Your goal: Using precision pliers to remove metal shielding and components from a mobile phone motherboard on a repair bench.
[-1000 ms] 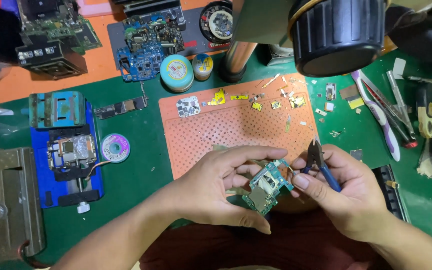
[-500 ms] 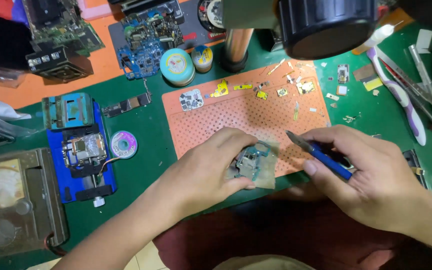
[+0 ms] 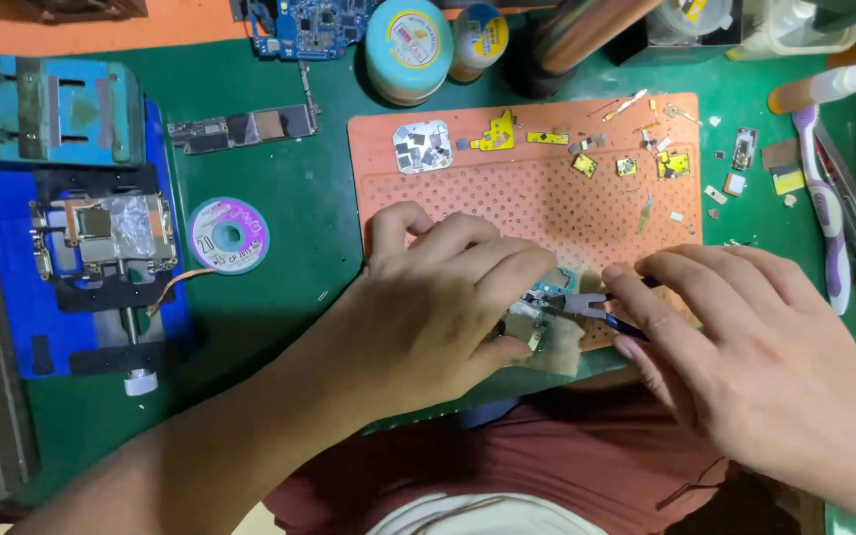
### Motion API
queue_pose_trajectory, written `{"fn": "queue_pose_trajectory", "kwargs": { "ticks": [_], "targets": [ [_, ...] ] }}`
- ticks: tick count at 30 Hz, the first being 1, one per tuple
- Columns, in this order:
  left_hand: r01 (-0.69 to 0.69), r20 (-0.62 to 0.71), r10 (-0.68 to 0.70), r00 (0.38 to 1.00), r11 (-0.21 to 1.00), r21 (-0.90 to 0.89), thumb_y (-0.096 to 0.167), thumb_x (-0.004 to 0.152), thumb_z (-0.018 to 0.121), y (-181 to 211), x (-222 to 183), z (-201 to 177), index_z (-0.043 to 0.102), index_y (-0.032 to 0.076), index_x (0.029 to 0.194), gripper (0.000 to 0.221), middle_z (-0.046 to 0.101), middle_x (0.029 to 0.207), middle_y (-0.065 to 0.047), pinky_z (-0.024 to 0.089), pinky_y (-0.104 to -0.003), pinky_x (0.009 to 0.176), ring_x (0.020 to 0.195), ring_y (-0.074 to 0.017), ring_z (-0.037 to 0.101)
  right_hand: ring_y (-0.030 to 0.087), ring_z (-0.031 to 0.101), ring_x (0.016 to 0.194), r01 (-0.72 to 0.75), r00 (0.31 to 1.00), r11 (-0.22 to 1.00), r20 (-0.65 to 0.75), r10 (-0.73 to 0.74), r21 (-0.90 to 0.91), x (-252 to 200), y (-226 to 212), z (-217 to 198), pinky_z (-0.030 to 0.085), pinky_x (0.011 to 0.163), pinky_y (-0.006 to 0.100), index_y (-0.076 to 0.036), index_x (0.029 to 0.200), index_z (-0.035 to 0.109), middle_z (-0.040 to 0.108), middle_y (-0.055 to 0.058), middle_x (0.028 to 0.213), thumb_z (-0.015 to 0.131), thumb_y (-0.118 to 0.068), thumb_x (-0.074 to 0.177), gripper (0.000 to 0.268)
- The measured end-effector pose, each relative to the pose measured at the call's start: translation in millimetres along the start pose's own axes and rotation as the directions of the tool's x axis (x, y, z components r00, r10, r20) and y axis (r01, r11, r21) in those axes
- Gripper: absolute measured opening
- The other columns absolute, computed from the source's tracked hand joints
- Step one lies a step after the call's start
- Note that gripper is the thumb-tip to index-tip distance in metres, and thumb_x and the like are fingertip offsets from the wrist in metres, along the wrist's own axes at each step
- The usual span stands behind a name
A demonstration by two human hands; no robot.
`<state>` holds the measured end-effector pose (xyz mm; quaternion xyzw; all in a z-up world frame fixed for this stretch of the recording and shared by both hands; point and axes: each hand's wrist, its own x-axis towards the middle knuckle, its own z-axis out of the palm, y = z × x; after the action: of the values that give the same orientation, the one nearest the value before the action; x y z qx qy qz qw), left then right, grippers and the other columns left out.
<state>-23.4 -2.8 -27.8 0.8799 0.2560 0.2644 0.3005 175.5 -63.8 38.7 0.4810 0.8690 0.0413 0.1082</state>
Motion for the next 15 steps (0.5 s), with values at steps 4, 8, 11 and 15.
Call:
{"fn": "queue_pose_trajectory", "kwargs": {
  "ticks": [4, 8, 11, 15],
  "targets": [
    [-0.006, -0.081, 0.006, 0.997, 1.000, -0.001, 0.022, 0.064, 0.069, -4.1, -2.0, 3.7, 0.051, 0.008, 0.095, 0.038, 0.058, 0.084, -0.002, 0.027, -0.039, 0.071, 0.074, -0.0196, 0.049, 0.021, 0.055, 0.083, -0.001, 1.000, 0.994, -0.008, 0.000, -0.110, 3.7, -5.1, 2.2, 0.040, 0.073, 0.030, -0.007, 0.109, 0.058, 0.056, 0.008, 0.098, 0.062, -0.028, 0.073, 0.042],
    [-0.001, -0.129, -0.002, 0.992, 1.000, -0.026, 0.023, 0.061, 0.073, -8.7, -4.4, 8.5, 0.050, 0.008, 0.091, 0.041, 0.056, 0.074, -0.004, 0.027, -0.039, 0.071, 0.069, -0.0210, 0.047, 0.019, 0.055, 0.079, 0.028, 1.000, 0.975, -0.001, -0.029, -0.219, 4.9, -7.0, 2.8, 0.040, 0.065, 0.028, -0.012, 0.111, 0.061, 0.057, 0.006, 0.097, 0.064, -0.030, 0.078, 0.038],
    [0.000, -0.146, -0.005, 0.989, 0.999, -0.036, 0.023, 0.060, 0.074, -10.9, -6.0, 10.7, 0.048, 0.008, 0.090, 0.042, 0.054, 0.071, -0.004, 0.027, -0.039, 0.070, 0.068, -0.0212, 0.045, 0.018, 0.054, 0.076, 0.061, 0.998, 0.969, 0.026, -0.057, -0.240, 6.3, -7.0, 3.2, 0.039, 0.062, 0.027, -0.013, 0.113, 0.060, 0.056, 0.006, 0.096, 0.065, -0.030, 0.078, 0.039],
    [-0.004, -0.175, -0.006, 0.985, 0.998, -0.058, 0.021, 0.059, 0.076, -12.2, -6.7, 12.9, 0.048, 0.008, 0.087, 0.042, 0.052, 0.066, -0.003, 0.027, -0.038, 0.069, 0.064, -0.0207, 0.044, 0.017, 0.051, 0.066, 0.086, 0.995, 0.969, 0.067, -0.072, -0.233, 9.7, -8.8, 2.3, 0.038, 0.055, 0.025, -0.012, 0.114, 0.059, 0.056, 0.006, 0.094, 0.064, -0.027, 0.078, 0.039]
  ]
}}
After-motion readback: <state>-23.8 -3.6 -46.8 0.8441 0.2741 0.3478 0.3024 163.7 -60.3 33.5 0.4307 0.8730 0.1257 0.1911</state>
